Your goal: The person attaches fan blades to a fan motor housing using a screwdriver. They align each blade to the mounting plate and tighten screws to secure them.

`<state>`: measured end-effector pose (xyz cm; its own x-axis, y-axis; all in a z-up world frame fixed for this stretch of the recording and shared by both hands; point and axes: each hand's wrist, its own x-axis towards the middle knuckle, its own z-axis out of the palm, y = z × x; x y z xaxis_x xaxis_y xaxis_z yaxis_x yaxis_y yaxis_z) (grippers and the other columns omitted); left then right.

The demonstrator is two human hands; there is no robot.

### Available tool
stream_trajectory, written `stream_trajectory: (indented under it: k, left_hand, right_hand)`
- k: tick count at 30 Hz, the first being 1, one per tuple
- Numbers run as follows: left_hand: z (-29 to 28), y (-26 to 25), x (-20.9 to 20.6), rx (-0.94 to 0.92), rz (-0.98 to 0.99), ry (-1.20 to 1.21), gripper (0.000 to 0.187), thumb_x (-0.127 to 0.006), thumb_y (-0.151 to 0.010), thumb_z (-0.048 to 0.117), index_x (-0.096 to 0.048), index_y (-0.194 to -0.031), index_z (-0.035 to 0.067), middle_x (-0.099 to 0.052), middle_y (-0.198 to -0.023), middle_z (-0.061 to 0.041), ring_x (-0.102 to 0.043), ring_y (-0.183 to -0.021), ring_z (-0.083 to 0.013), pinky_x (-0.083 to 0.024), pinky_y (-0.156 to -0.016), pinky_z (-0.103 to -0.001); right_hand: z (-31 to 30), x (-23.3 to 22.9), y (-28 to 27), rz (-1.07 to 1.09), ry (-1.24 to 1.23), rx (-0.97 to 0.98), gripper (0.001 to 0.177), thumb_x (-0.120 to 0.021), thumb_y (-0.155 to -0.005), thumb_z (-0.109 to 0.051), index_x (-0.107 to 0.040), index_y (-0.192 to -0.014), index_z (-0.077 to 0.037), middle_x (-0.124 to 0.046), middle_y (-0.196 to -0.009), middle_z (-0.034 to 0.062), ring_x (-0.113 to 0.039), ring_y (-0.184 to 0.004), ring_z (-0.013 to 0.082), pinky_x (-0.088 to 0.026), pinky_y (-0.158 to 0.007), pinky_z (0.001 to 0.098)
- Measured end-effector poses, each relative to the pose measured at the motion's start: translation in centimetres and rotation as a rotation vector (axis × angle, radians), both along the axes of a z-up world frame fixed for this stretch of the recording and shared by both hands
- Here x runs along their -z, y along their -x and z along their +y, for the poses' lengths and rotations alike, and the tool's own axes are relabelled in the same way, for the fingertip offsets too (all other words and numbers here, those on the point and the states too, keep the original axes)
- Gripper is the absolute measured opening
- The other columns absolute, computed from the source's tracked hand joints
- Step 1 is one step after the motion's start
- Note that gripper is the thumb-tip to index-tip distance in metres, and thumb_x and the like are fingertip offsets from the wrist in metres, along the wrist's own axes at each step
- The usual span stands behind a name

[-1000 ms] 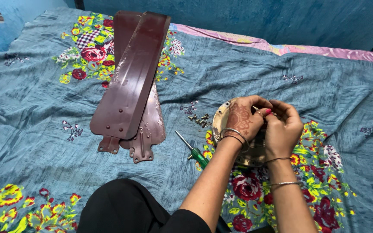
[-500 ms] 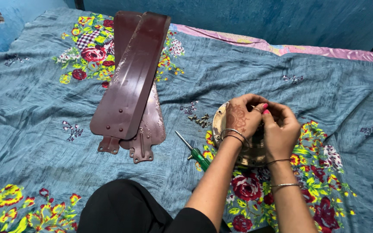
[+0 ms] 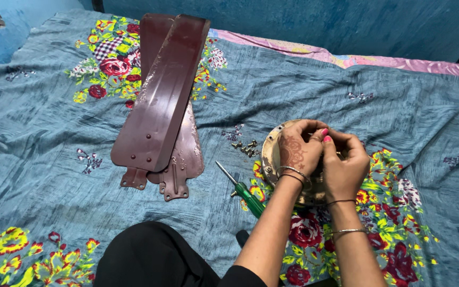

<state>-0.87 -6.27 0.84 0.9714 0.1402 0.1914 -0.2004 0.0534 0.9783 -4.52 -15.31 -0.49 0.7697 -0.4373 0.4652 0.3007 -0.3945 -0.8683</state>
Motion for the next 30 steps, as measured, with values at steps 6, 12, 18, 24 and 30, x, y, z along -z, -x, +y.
stream_trajectory:
  k: [6, 12, 18, 24, 30]
  left_hand:
    - [0.2, 0.0, 0.0, 0.061, 0.007, 0.031, 0.009, -0.076, -0.087, 0.01, -0.078, -0.093, 0.004, -0.077, -0.086, -0.008, -0.075, -0.077, -0.0157, -0.06, -0.073, -0.03]
    - [0.5, 0.0, -0.1, 0.11, 0.018, 0.047, 0.009, -0.074, -0.088, 0.008, -0.078, -0.096, 0.004, -0.078, -0.086, -0.008, -0.075, -0.079, -0.0144, -0.06, -0.074, -0.03]
    - [0.4, -0.1, 0.2, 0.131, -0.006, 0.069, 0.01, -0.074, -0.089, 0.008, -0.077, -0.097, 0.003, -0.078, -0.088, -0.007, -0.075, -0.08, -0.0134, -0.06, -0.075, -0.029]
    - [0.4, -0.6, 0.6, 0.153, 0.005, 0.041, 0.01, -0.075, -0.089, 0.008, -0.076, -0.098, 0.003, -0.078, -0.088, -0.008, -0.074, -0.08, -0.0138, -0.06, -0.075, -0.029]
    - [0.5, -0.9, 0.9, 0.195, -0.049, 0.063, 0.01, -0.072, -0.091, 0.006, -0.076, -0.099, 0.002, -0.078, -0.092, -0.008, -0.075, -0.084, -0.013, -0.061, -0.079, -0.029]
  right_hand:
    - [0.2, 0.3, 0.0, -0.023, -0.049, -0.003, 0.01, -0.072, -0.1, -0.005, -0.068, -0.104, 0.003, -0.073, -0.101, 0.0056, -0.066, -0.089, 0.0063, -0.055, -0.08, 0.0229]
    - [0.3, 0.3, 0.0, -0.024, -0.073, -0.001, 0.011, -0.073, -0.1, -0.006, -0.067, -0.103, 0.003, -0.072, -0.099, 0.0046, -0.064, -0.087, 0.0056, -0.053, -0.079, 0.0217]
    - [0.6, 0.8, 0.0, -0.056, -0.089, 0.034, 0.01, -0.073, -0.1, -0.005, -0.067, -0.104, 0.002, -0.072, -0.1, 0.0044, -0.064, -0.089, 0.0058, -0.054, -0.081, 0.0219]
    - [1.3, 0.9, -0.2, -0.105, -0.161, 0.032, 0.01, -0.072, -0.1, -0.005, -0.066, -0.103, 0.002, -0.072, -0.1, 0.0044, -0.066, -0.09, 0.0066, -0.055, -0.082, 0.0218]
    - [1.3, 0.7, 0.0, -0.075, -0.134, 0.063, 0.009, -0.072, -0.1, -0.005, -0.066, -0.103, 0.002, -0.072, -0.098, 0.0045, -0.066, -0.087, 0.0072, -0.055, -0.078, 0.0221]
